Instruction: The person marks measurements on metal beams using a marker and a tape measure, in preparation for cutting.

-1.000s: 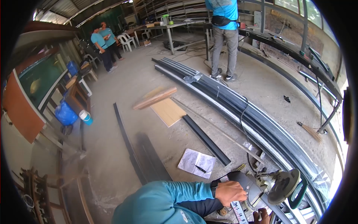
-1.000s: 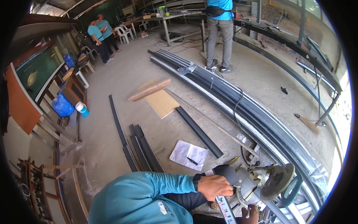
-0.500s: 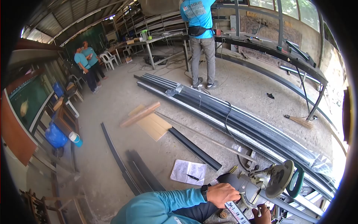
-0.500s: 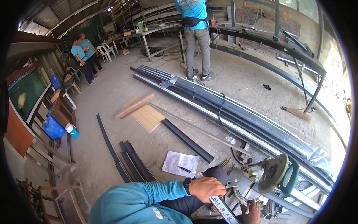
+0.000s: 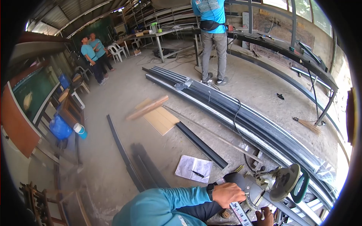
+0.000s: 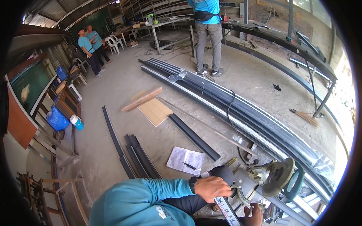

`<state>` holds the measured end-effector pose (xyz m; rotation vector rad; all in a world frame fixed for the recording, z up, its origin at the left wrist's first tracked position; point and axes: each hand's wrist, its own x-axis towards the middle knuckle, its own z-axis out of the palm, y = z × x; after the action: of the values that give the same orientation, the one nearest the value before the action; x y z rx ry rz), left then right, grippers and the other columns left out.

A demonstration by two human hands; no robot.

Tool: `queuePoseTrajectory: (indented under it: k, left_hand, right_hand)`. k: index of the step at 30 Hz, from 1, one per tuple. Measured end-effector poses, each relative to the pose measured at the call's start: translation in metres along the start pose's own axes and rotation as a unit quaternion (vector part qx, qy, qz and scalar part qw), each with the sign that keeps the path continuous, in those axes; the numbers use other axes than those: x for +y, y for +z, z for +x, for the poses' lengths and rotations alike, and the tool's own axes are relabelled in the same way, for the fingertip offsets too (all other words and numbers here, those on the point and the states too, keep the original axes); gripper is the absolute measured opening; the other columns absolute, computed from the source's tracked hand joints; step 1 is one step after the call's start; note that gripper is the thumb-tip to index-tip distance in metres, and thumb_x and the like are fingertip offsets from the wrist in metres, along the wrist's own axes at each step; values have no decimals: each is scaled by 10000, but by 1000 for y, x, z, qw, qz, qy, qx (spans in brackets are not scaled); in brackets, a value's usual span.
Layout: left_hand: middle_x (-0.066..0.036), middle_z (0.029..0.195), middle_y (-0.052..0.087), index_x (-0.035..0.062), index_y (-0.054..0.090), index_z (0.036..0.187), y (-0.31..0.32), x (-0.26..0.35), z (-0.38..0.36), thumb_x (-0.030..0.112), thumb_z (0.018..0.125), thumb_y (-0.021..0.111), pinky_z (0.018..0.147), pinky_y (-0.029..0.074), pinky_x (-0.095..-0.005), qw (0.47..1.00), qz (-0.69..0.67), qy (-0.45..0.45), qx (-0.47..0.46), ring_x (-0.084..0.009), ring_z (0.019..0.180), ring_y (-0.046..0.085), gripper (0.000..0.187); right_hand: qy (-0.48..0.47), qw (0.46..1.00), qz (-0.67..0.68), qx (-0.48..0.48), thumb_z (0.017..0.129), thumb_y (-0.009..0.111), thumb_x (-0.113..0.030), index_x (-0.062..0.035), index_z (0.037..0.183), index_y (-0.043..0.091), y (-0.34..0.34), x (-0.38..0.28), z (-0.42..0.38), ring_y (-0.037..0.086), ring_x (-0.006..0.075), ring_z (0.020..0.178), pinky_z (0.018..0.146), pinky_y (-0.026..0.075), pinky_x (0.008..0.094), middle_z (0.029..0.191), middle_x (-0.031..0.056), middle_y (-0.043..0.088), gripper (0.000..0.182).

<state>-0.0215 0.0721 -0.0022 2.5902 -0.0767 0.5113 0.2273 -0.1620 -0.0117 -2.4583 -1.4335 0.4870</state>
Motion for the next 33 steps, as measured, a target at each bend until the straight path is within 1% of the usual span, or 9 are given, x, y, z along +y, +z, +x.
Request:
queuePoseTrajectory:
  k: [1, 4, 5, 7, 10, 14, 23, 29, 33]
  left_hand:
    - [-88, 868, 571, 73, 555, 900, 1, -1, -1, 255, 757, 727, 704, 489, -458, 1000, 0, 2, 16, -325, 851, 642, 288]
    - [-93, 873, 573, 64, 563, 902, -3, -2, 2, 256, 735, 727, 725, 505, -455, 999, -13, -9, -43, -319, 867, 644, 303]
    - [-100, 858, 573, 59, 562, 874, -3, -2, 1, 262, 725, 729, 724, 517, -455, 1000, -17, 1, -9, -325, 854, 646, 302]
    - [-104, 841, 572, 59, 557, 852, -7, -1, 2, 266, 731, 724, 710, 516, -456, 1000, -21, -6, -21, -330, 836, 646, 292]
    - [-112, 816, 573, 61, 551, 822, -5, -2, 1, 273, 739, 715, 692, 516, -455, 1000, -22, 0, -9, -339, 807, 647, 281]
    - [-120, 801, 580, 61, 550, 807, -2, -3, 2, 280, 755, 703, 677, 513, -456, 1000, -27, 4, -4, -346, 781, 645, 272]
    - [-116, 778, 583, 61, 549, 791, -2, -3, 2, 280, 761, 702, 668, 515, -458, 1000, -27, 3, 7, -340, 756, 646, 269]
    - [-113, 777, 581, 67, 552, 791, -1, -3, 3, 291, 763, 698, 666, 518, -454, 1000, -15, 0, -10, -335, 758, 647, 269]
    - [-111, 782, 585, 69, 559, 796, 3, -5, 2, 299, 761, 699, 668, 520, -454, 1000, -10, 7, 0, -331, 763, 650, 272]
  right_hand:
    - [1, 1000, 1, 3, 1006, 673, -348, -149, 1271, 660, -2, -4, -1, 673, 472, 1062, 885, 527, 530, 1146, 260, 715, 332]
    - [19, 1000, 4, -14, 1001, 682, -328, -175, 1254, 658, -7, -13, 0, 681, 458, 1037, 841, 537, 522, 1132, 245, 736, 296]
    - [14, 1000, 4, -14, 1003, 681, -319, -177, 1254, 656, -5, -11, 0, 684, 448, 1038, 859, 534, 516, 1127, 233, 744, 290]
    - [-22, 999, -34, -6, 1007, 678, -302, -182, 1252, 663, -11, -18, 0, 688, 422, 1067, 923, 515, 492, 1119, 197, 762, 273]
    - [19, 999, 24, -27, 1002, 691, -274, -170, 1241, 676, -14, -22, 1, 677, 407, 1057, 939, 504, 473, 1106, 197, 756, 260]
    - [-13, 999, 31, -1, 975, 733, -194, -140, 1217, 688, -10, -17, 1, 641, 356, 1021, 900, 507, 455, 1084, 202, 723, 251]
    - [-32, 998, 49, -3, 963, 741, -196, -125, 1226, 669, -8, -12, 1, 690, 403, 874, 775, 521, 497, 962, 245, 726, 282]
    - [-5, 998, 55, -11, 933, 743, -170, -139, 1234, 668, -8, -16, -1, 695, 398, 919, 798, 530, 483, 1046, 232, 743, 312]
    - [16, 996, 90, -20, 859, 768, -88, -147, 1234, 666, -7, -14, 0, 695, 377, 933, 805, 535, 460, 1081, 227, 744, 392]
